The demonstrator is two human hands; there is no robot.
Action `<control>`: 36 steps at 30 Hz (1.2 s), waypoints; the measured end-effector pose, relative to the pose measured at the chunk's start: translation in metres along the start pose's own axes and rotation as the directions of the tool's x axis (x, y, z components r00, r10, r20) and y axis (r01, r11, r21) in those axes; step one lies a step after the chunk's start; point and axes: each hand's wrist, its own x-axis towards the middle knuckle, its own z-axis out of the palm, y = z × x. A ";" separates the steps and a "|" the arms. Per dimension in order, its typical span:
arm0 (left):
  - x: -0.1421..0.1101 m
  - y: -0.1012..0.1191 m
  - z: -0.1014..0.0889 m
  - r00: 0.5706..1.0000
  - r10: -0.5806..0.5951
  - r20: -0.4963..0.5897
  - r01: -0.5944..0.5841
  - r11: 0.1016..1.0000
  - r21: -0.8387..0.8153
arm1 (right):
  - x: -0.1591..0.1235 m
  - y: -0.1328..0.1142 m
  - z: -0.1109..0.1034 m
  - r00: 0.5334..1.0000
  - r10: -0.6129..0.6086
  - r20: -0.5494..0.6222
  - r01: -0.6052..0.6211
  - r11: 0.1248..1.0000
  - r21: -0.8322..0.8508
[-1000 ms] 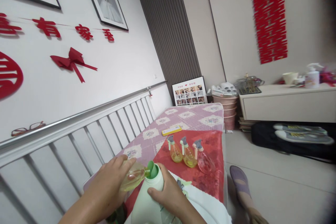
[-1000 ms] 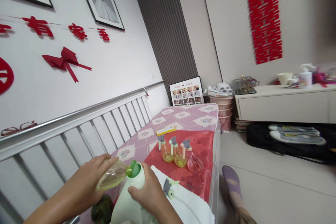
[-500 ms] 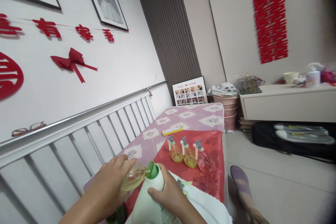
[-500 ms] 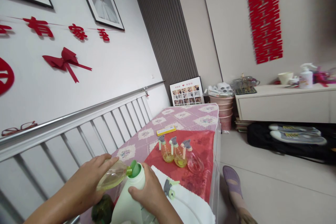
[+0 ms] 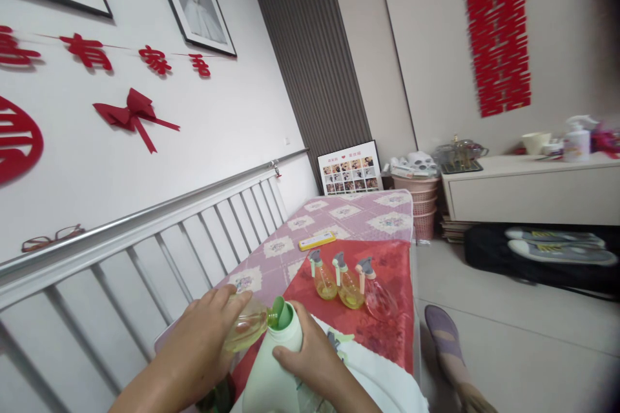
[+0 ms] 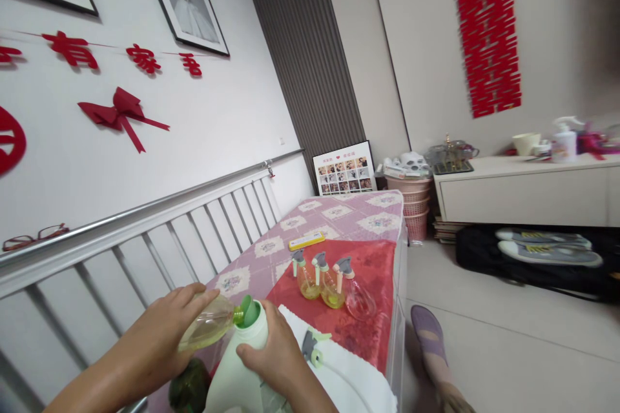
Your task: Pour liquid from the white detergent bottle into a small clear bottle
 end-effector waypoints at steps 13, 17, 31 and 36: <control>0.000 0.004 -0.003 1.000 -0.019 0.018 0.018 0.999 0.030 | 0.000 0.001 0.000 1.000 0.015 0.006 -0.015 1.000 -0.007; -0.001 0.004 -0.003 1.000 -0.006 0.008 0.006 1.000 0.030 | 0.000 0.000 0.000 1.000 0.003 0.005 -0.003 1.000 -0.007; 0.000 0.007 -0.008 1.000 -0.013 0.014 0.012 0.999 0.045 | 0.000 0.003 0.001 1.000 0.007 -0.004 -0.007 1.000 -0.011; -0.001 0.012 -0.013 1.000 -0.015 0.027 0.014 0.998 0.056 | 0.001 0.001 -0.001 1.000 0.002 0.006 -0.002 1.000 -0.018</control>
